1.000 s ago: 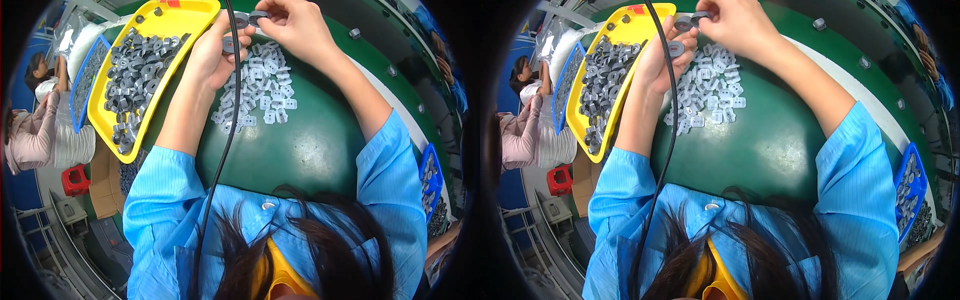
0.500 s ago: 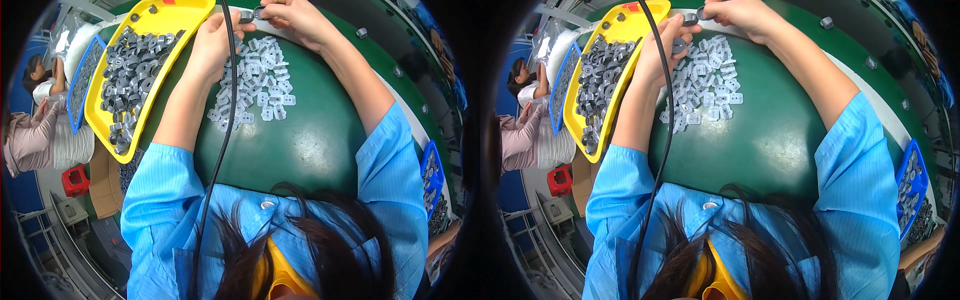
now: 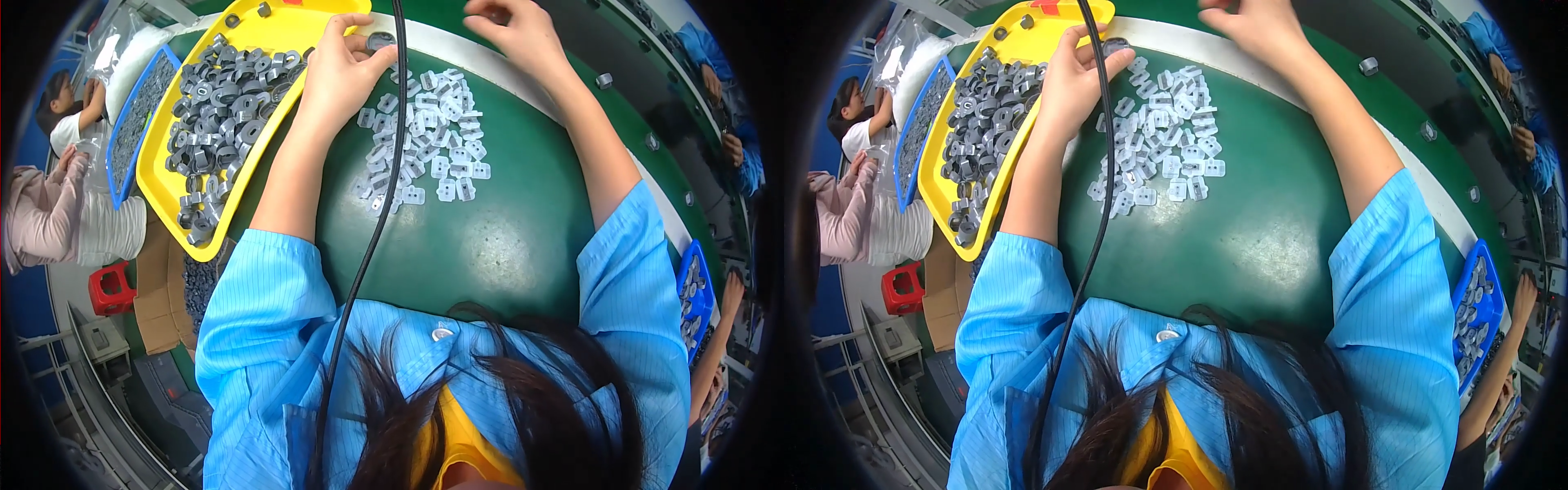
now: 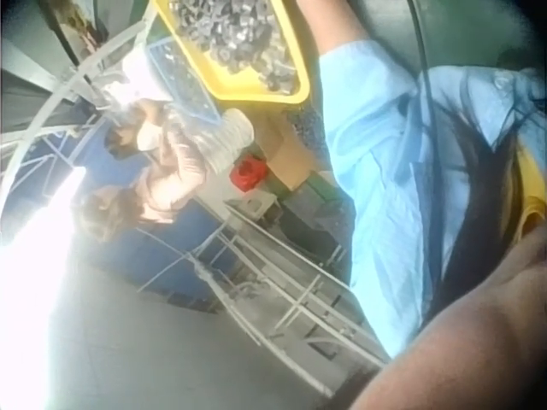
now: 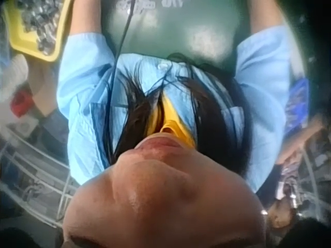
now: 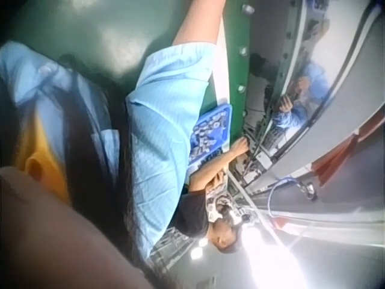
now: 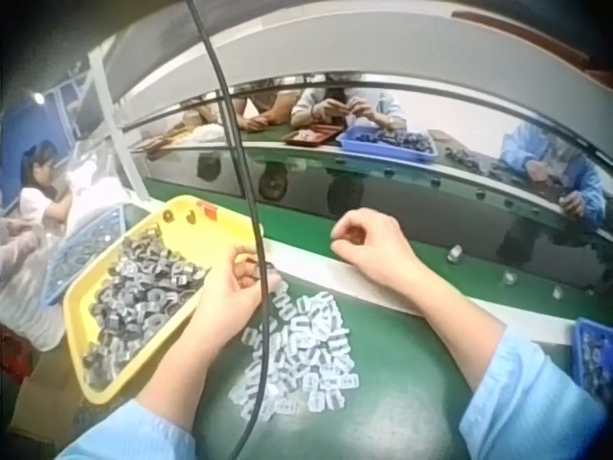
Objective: The person assembles small plastic parts and metal components by hand on a factory assembly line.
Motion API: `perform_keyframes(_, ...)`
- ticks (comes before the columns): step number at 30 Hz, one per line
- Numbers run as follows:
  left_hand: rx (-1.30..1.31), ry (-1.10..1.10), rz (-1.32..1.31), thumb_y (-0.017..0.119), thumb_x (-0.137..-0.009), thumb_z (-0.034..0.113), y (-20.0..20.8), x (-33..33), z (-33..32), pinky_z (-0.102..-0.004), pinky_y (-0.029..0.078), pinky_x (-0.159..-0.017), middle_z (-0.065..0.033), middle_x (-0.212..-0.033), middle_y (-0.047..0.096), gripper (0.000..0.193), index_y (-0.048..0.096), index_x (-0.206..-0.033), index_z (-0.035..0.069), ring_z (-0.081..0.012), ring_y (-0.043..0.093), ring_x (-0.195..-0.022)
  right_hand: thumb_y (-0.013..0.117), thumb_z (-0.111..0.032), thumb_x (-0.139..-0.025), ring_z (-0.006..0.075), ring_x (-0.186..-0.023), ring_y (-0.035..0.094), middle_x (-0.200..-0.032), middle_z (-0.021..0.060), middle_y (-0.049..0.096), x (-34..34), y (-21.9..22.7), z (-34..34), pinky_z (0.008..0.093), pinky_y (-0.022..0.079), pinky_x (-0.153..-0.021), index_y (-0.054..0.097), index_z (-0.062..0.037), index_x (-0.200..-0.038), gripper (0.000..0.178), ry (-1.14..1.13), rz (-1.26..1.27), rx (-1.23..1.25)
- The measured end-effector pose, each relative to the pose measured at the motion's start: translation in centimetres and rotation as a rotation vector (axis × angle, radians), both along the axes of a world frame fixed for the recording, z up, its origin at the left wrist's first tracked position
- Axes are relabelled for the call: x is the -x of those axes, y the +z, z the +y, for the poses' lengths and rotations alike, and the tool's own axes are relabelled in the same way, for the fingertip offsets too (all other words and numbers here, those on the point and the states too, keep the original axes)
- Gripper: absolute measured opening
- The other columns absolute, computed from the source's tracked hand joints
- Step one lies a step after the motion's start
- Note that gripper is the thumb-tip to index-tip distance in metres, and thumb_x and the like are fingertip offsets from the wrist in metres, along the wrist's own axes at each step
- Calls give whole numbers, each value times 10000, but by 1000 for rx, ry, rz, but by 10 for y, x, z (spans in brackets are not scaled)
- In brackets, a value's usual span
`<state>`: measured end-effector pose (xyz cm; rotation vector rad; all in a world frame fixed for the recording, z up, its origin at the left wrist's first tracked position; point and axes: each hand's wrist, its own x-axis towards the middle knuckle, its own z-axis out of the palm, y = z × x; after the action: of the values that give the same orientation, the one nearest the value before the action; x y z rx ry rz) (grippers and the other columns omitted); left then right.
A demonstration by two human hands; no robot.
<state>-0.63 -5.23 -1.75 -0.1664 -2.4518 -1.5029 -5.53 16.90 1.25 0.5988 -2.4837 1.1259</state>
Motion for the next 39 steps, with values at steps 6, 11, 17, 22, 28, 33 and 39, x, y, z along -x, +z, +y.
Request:
perform_keyframes(6, -52, -94, -56, 760, -734, 188, -3, 5, 4, -222, 473, -638, -61, -801, 674, 467, 584, -1119, -10, -84, 604, -701, 720, -161, -729, 158, -704, 577, -808, 69, 632, -19, 4, -24, 283, 464, -674, 654, 13, -855, 225, 424, -359, -347)
perform_keyframes(11, -159, -88, -50, 768, -724, 148, -2, 5, 16, -243, 491, -683, -84, -854, 668, 446, 555, -1075, -25, -102, 607, -748, 647, -194, -765, 223, -679, 652, -719, 163, 659, -17, 5, -18, 327, 502, -657, 686, -5, -804, 197, 316, -193, -316)
perform_keyframes(17, 206, 72, 207, 789, -694, 135, 2, 0, 34, -200, 445, -603, -28, -829, 607, 408, 555, -991, -18, -69, 532, -689, 627, -197, -832, 104, -625, 568, -692, 94, 654, -12, 2, -16, 278, 462, -604, 674, 15, -807, 218, 234, -332, 245)
perform_keyframes(22, -269, -227, 9, 744, -757, 155, 5, -3, 27, -202, 436, -600, -8, -841, 614, 399, 577, -1089, 8, -61, 544, -699, 599, -159, -878, 59, -604, 508, -683, 25, 610, -15, -11, -25, 221, 417, -557, 648, 18, -831, 189, 494, -166, 423)
perform_keyframes(28, -924, -498, -274, 600, -901, 232, 6, -4, 19, -186, 366, -532, -38, -911, 602, 307, 561, -1125, 25, -71, 511, -688, 580, -157, -897, 61, -597, 483, -698, -2, 576, -22, -13, -34, 205, 392, -547, 634, -8, -825, 174, 485, -783, 858)
perform_keyframes(33, -973, -470, -324, 495, -944, 388, 3, -1, 15, -189, 384, -545, -82, -922, 609, 367, 544, -1047, 39, -80, 500, -705, 615, -158, -851, 126, -609, 514, -680, 24, 566, -31, 4, -33, 272, 434, -565, 635, 3, -809, 167, 268, -78, 499)
perform_keyframes(39, -970, -569, -313, 443, -970, 351, 8, -2, 30, -192, 379, -541, -39, -914, 533, 328, 502, -1091, 53, -84, 484, -749, 631, -147, -789, 267, -708, 541, -706, 101, 585, -33, 5, -27, 367, 425, -640, 633, -24, -754, 129, 279, 322, 304)
